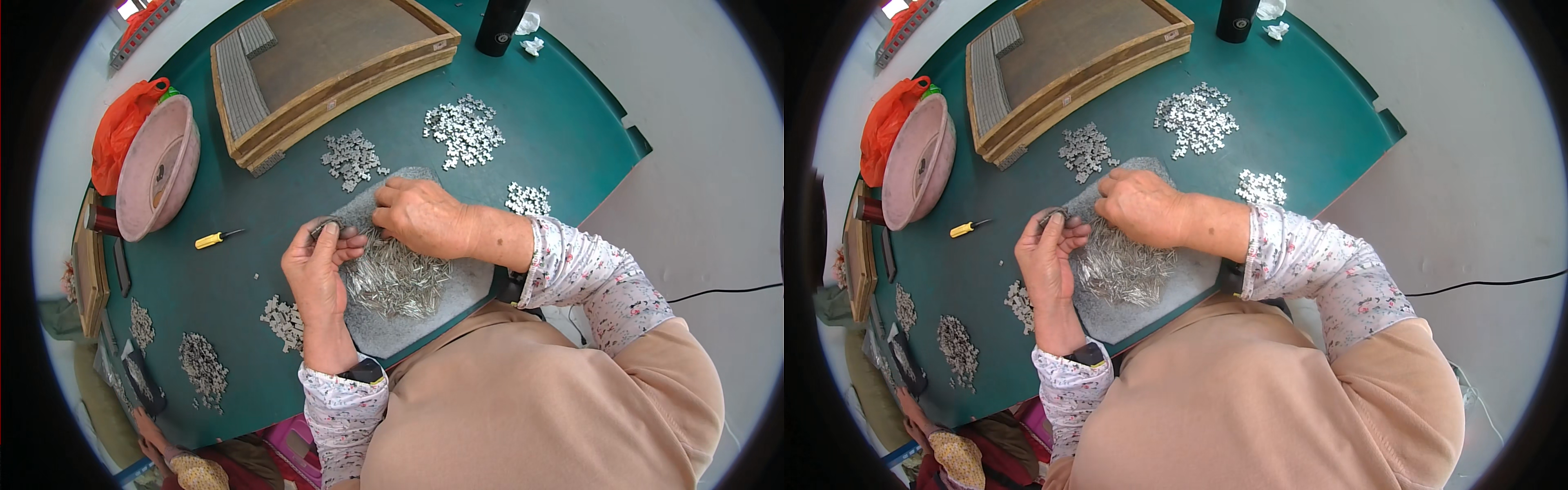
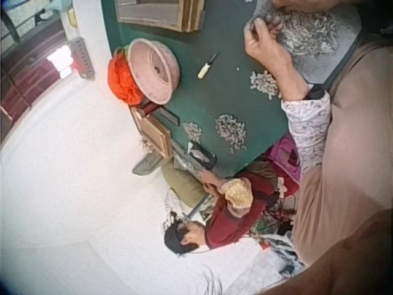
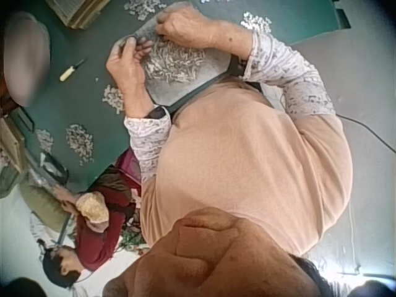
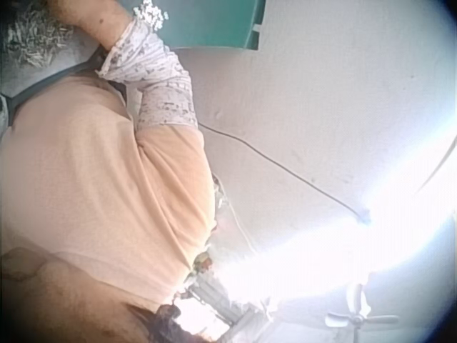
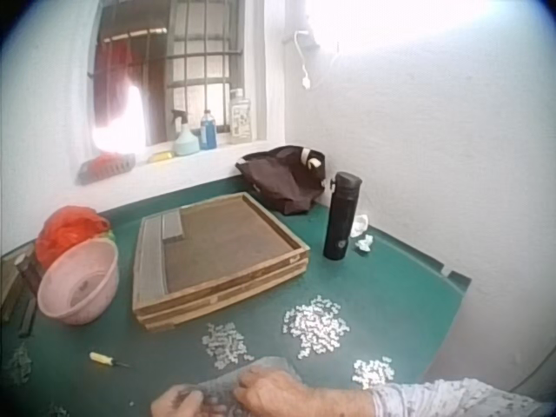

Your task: Sorting small snowflake-shaped metal parts from a large pile into smaller groups on a workbench.

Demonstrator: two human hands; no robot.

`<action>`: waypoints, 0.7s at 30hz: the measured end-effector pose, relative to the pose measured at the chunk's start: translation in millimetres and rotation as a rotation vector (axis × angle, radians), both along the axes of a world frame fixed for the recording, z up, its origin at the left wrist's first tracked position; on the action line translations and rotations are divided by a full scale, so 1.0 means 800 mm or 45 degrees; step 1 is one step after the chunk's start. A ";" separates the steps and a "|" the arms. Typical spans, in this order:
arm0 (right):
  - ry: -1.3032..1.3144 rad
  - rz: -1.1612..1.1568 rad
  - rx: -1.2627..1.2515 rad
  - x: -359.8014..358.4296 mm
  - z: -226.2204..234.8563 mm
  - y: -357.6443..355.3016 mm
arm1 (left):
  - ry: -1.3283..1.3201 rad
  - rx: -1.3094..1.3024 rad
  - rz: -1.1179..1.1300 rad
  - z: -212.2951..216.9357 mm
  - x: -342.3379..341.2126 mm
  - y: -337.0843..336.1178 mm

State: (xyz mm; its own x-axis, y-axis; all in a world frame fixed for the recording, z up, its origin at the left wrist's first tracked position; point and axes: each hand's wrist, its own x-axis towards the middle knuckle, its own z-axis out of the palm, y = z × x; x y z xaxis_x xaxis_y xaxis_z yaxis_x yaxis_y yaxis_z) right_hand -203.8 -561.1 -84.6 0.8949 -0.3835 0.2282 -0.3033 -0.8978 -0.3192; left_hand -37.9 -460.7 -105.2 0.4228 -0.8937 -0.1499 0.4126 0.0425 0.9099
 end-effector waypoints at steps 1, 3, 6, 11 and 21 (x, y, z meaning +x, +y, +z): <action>0.000 -0.001 0.000 -0.001 0.001 -0.002 | 0.000 0.000 -0.001 0.000 0.000 -0.001; 0.038 0.055 0.023 -0.002 0.003 -0.004 | -0.006 -0.004 -0.010 -0.001 0.000 -0.001; 0.045 0.058 -0.021 -0.001 0.002 -0.006 | -0.011 -0.006 -0.017 -0.002 -0.001 -0.001; 0.062 0.043 -0.047 0.000 0.002 -0.002 | -0.027 -0.007 -0.023 -0.002 -0.002 -0.002; -0.001 0.118 -0.047 -0.002 -0.003 -0.006 | -0.110 -0.010 -0.035 0.000 -0.006 -0.002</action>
State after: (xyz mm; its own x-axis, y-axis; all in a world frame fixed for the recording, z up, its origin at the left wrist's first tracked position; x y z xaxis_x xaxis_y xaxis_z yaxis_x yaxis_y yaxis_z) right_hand -205.7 -566.0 -86.8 0.9258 -0.2908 0.2417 -0.2184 -0.9330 -0.2859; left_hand -42.7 -462.0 -105.5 0.4092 -0.9062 -0.1068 0.3337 0.0397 0.9418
